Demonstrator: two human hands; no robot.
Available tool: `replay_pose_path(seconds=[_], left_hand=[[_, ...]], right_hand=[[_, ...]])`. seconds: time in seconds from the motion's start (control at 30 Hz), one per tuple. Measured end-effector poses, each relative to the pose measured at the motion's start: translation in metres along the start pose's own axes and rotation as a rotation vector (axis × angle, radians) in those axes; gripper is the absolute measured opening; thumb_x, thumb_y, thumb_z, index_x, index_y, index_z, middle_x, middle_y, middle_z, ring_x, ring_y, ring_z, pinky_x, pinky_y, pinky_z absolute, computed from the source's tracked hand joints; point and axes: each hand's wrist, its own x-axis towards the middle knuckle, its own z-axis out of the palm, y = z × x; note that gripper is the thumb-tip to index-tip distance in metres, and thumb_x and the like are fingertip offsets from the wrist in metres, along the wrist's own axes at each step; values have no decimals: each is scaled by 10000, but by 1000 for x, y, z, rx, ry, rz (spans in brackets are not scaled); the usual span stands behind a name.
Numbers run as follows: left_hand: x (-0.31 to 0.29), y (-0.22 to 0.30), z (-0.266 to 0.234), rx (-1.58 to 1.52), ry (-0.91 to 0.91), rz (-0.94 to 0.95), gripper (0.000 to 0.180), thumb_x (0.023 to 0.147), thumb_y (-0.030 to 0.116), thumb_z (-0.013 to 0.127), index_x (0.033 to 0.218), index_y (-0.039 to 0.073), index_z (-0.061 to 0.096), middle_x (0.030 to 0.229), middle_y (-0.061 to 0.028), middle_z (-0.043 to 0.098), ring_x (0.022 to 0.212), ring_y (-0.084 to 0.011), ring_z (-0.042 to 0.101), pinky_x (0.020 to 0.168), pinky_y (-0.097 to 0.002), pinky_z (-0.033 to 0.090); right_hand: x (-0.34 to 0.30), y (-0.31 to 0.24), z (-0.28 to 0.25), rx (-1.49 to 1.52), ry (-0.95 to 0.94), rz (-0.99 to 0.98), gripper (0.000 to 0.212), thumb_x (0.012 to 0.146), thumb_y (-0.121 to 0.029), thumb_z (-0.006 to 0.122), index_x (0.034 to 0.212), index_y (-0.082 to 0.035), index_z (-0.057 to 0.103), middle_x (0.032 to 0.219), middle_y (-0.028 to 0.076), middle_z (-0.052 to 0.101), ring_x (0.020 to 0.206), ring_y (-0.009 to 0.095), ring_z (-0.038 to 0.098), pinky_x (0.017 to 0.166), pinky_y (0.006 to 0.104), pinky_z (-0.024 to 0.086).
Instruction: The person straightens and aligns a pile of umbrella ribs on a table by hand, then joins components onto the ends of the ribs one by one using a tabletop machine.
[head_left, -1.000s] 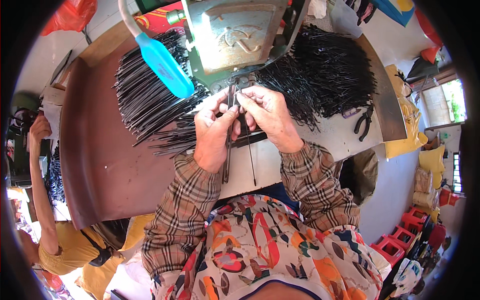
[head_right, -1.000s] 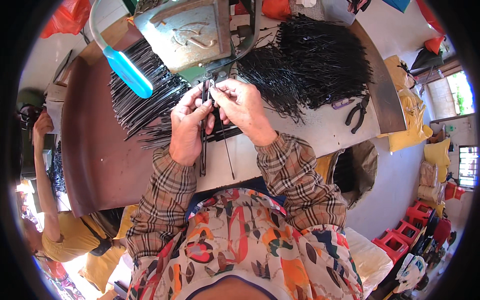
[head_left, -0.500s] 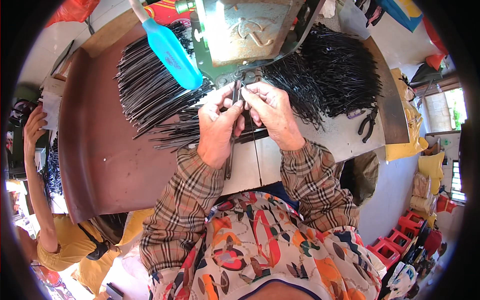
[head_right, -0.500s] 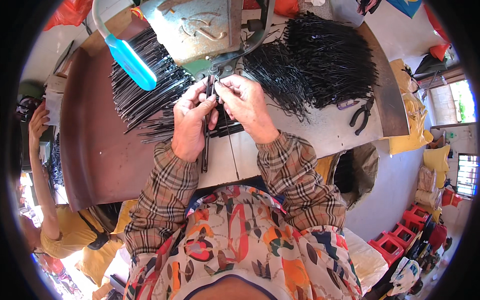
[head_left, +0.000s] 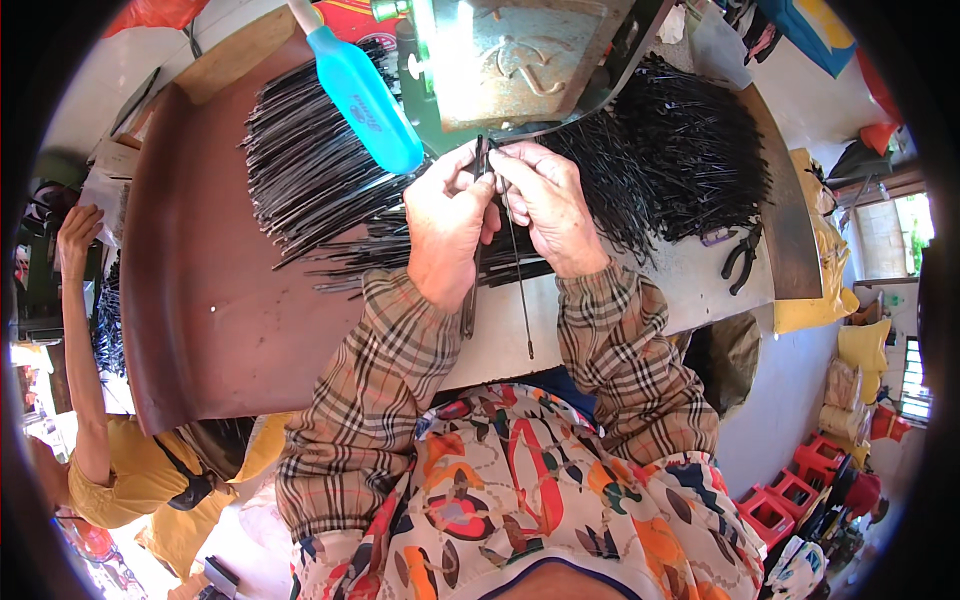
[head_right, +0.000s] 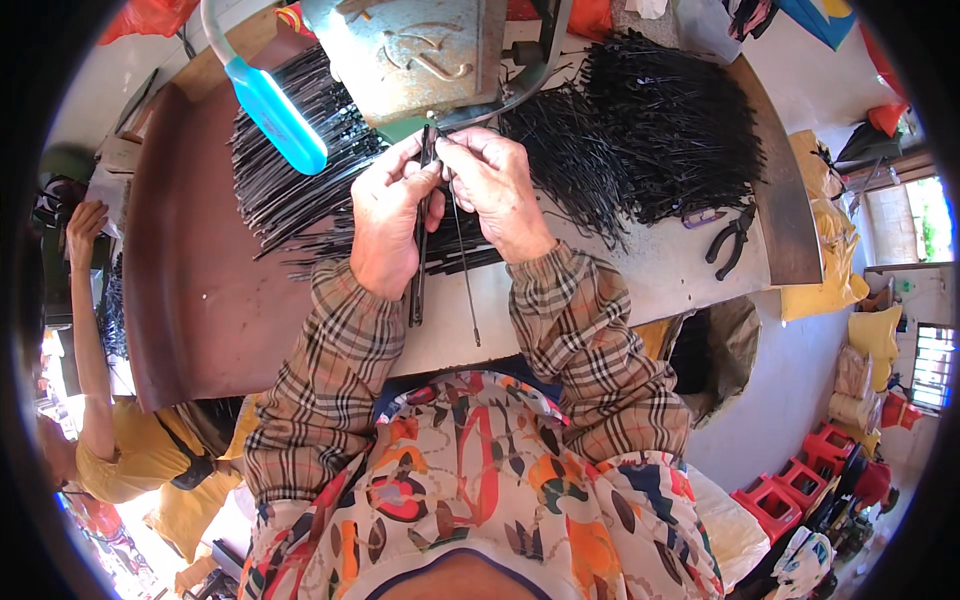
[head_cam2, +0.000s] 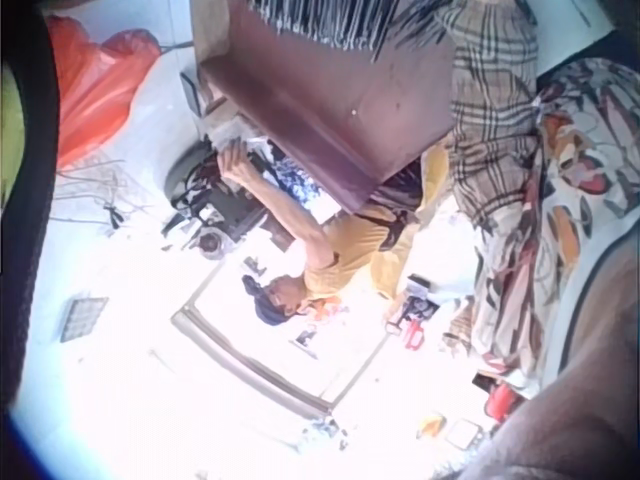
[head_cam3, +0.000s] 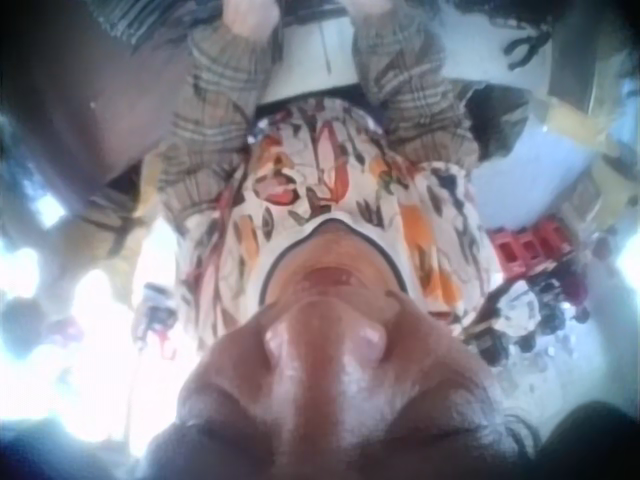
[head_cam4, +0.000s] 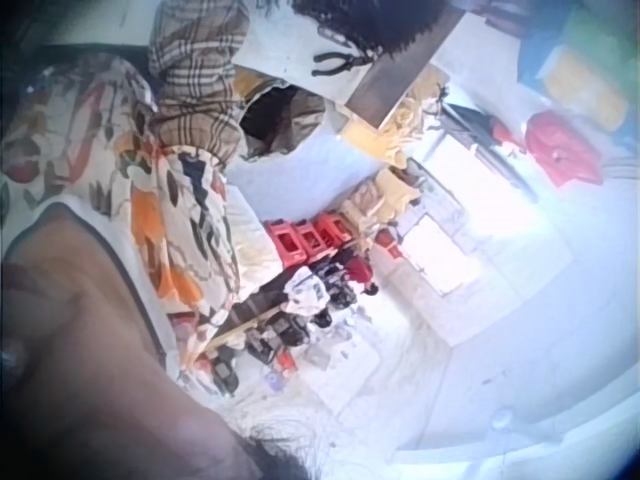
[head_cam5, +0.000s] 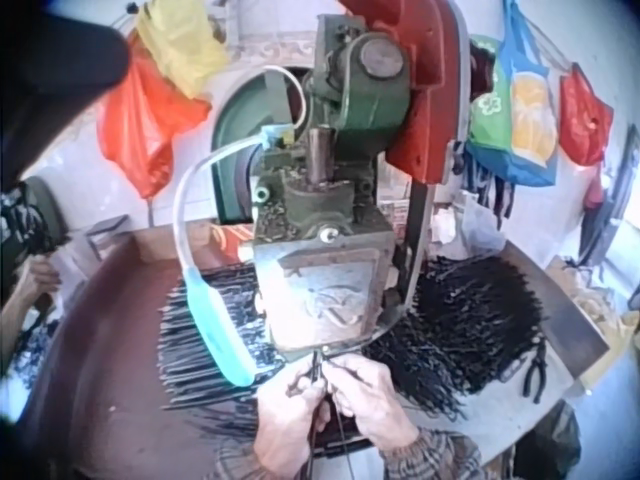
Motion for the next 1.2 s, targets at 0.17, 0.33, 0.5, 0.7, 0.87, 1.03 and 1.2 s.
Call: replay_pose_path(seconds=[0.17, 0.33, 0.5, 0.7, 0.87, 1.03, 1.2], left_hand=[[-2, -1, 1, 20, 30, -5, 361, 863, -7, 607, 1223, -45, 606, 670, -5, 588, 486, -52, 498, 408, -191, 361], [-1, -3, -3, 26, 7, 5, 366, 868, -3, 603, 1229, -61, 590, 678, -15, 595, 489, -57, 508, 410, -194, 369], [-4, 4, -6, 11, -57, -14, 352, 882, 2, 585, 1225, -79, 579, 682, -26, 599, 502, -67, 523, 427, -199, 389], [-21, 18, -9, -6, -56, -142, 316, 902, 21, 570, 1202, -80, 559, 739, -38, 597, 546, -87, 553, 449, -208, 412], [-60, 17, -23, 23, -42, -310, 273, 938, 114, 593, 1165, -36, 566, 797, -52, 592, 536, -93, 533, 457, -217, 392], [-56, 17, -34, 85, -56, -270, 192, 928, 62, 595, 1074, -61, 580, 769, -50, 596, 477, -83, 511, 410, -227, 367], [-52, 17, -38, 14, -66, -301, 186, 912, 41, 603, 1057, -74, 582, 729, -48, 599, 459, -77, 491, 402, -222, 356]], right_hand=[[3, 7, -2, 40, 6, 20, 200, 933, -171, 620, 960, 27, 602, 704, -17, 533, 529, 15, 425, 450, 176, 330], [5, 7, -1, 17, 23, 16, 200, 923, -174, 627, 947, 23, 597, 693, -11, 532, 507, 21, 424, 434, 179, 331], [4, 7, 0, 48, 37, 44, 186, 913, -175, 630, 899, 5, 589, 667, -10, 524, 474, 23, 420, 403, 183, 323], [6, 10, 0, 106, 39, 51, 180, 908, -173, 637, 868, -6, 585, 656, -2, 532, 451, 24, 412, 388, 184, 317], [7, 13, -3, 90, 47, 52, 180, 912, -172, 644, 859, -10, 585, 662, 4, 546, 458, 28, 431, 395, 185, 340], [5, 8, -5, 77, 0, 103, 218, 931, -191, 662, 966, 19, 621, 744, 19, 594, 547, 41, 525, 476, 179, 431], [-2, 14, 0, 68, 18, 96, 215, 919, -158, 676, 1011, 29, 622, 771, 21, 616, 605, 62, 581, 550, 190, 491]])
